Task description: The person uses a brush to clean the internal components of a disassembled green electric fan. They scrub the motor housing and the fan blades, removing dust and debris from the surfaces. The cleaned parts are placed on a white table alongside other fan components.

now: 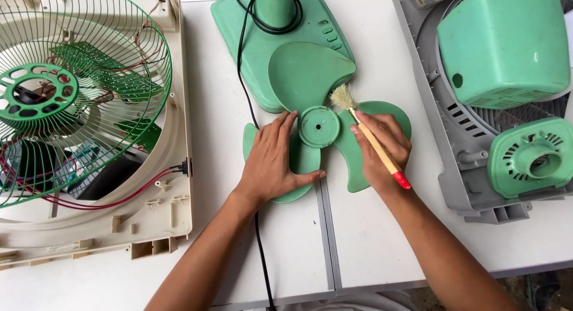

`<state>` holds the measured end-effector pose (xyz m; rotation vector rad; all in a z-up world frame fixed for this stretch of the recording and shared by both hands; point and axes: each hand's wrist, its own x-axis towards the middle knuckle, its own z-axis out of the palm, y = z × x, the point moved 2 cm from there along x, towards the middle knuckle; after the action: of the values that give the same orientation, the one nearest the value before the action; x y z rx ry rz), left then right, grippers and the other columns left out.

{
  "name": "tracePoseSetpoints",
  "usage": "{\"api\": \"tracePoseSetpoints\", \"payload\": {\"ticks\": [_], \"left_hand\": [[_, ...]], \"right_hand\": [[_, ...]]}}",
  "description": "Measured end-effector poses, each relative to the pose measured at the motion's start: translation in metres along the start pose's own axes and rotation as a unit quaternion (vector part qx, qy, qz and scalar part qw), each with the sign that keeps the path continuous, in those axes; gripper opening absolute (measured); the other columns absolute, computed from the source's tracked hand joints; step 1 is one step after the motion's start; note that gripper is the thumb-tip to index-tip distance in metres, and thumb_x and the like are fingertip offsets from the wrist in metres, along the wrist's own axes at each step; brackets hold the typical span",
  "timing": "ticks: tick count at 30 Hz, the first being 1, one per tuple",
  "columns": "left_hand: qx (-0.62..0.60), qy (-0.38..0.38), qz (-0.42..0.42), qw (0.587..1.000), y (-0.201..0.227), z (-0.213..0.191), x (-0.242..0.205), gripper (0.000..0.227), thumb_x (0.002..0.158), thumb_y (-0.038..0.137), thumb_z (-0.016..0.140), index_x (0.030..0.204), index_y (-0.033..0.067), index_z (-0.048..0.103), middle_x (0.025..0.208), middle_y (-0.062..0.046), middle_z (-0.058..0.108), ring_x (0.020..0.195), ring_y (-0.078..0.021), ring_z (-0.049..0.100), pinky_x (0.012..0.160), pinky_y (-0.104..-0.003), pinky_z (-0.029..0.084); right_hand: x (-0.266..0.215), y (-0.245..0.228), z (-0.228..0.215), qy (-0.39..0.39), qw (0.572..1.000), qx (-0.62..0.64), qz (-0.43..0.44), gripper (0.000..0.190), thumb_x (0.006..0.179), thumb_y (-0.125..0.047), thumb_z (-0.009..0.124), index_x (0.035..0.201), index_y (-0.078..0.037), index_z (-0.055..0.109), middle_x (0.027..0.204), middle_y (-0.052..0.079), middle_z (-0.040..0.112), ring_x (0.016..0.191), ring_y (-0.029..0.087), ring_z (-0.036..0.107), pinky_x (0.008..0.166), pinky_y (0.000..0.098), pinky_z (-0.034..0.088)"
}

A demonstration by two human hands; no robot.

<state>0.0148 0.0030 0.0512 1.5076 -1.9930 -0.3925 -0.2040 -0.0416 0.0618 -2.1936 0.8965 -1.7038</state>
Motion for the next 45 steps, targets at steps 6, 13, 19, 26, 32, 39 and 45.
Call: {"api": "tracePoseSetpoints", "payload": {"ticks": [6,13,19,26,32,39,45], "left_hand": [[-0.042,-0.03,0.036,0.998,0.0,-0.006,0.0,0.115,0.068,0.068,0.08,0.155,0.0085,0.033,0.147,-0.012,0.048,0.124,-0.027,0.059,0.109,-0.044,0.038],[-0.056,-0.056,0.052,0.996,0.008,-0.013,0.001,0.114,0.07,0.065,0.082,0.154,0.0049,0.034,0.145,-0.015,0.05,0.122,-0.0295,0.06,0.107,-0.043,0.039],[-0.041,-0.068,0.048,0.996,0.005,-0.007,0.0,0.118,0.072,0.07,0.078,0.156,0.0028,0.03,0.143,-0.017,0.052,0.12,-0.0302,0.06,0.108,-0.043,0.038],[-0.063,-0.058,0.047,0.995,0.0,-0.007,0.002,0.115,0.071,0.068,0.08,0.156,0.0062,0.032,0.139,-0.014,0.056,0.116,-0.0281,0.061,0.105,-0.041,0.04],[-0.089,-0.026,0.027,0.995,-0.013,-0.004,0.002,0.09,0.082,0.048,0.077,0.152,0.0121,0.035,0.125,-0.008,0.064,0.109,-0.0241,0.064,0.101,-0.039,0.041],[-0.05,-0.047,0.023,0.997,0.001,-0.012,0.004,0.122,0.064,0.07,0.082,0.153,0.0043,0.03,0.124,-0.015,0.065,0.109,-0.0267,0.062,0.103,-0.039,0.039],[-0.047,-0.045,0.019,0.998,-0.005,-0.008,0.001,0.132,0.063,0.073,0.082,0.157,0.002,0.023,0.131,-0.018,0.063,0.118,-0.0272,0.06,0.108,-0.04,0.037]], "right_hand": [[-0.006,0.003,-0.003,-0.018,0.99,0.073,0.115,0.021,0.11,-0.008,0.051,0.121,0.006,0.061,0.091,0.01,0.055,0.083,0.02,0.06,0.083,0.0366,0.053],[-0.008,0.013,-0.013,0.011,0.985,0.093,0.145,0.016,0.112,-0.008,0.049,0.12,0.004,0.056,0.09,0.009,0.054,0.079,0.015,0.058,0.073,0.0291,0.052],[-0.011,0.014,-0.011,0.005,0.989,0.074,0.124,0.015,0.11,-0.006,0.053,0.118,0.006,0.057,0.088,0.01,0.055,0.077,0.016,0.058,0.071,0.0309,0.052],[-0.005,0.005,-0.008,-0.041,0.997,0.022,0.066,0.016,0.1,0.002,0.07,0.114,0.006,0.064,0.099,0.016,0.062,0.084,0.028,0.066,0.075,0.0359,0.055],[-0.014,0.017,-0.006,-0.046,0.994,0.044,0.093,0.015,0.109,-0.005,0.055,0.121,0.004,0.059,0.106,0.015,0.06,0.086,0.024,0.061,0.079,0.0368,0.053],[-0.005,0.007,-0.002,-0.098,0.995,-0.001,0.028,0.02,0.107,-0.006,0.053,0.121,0.007,0.06,0.103,0.017,0.06,0.085,0.035,0.064,0.08,0.0425,0.053],[0.012,-0.018,0.013,-0.244,0.967,0.062,0.042,0.016,0.102,-0.009,0.06,0.112,0.0,0.068,0.079,0.012,0.061,0.068,0.033,0.063,0.068,0.0431,0.053]]}}
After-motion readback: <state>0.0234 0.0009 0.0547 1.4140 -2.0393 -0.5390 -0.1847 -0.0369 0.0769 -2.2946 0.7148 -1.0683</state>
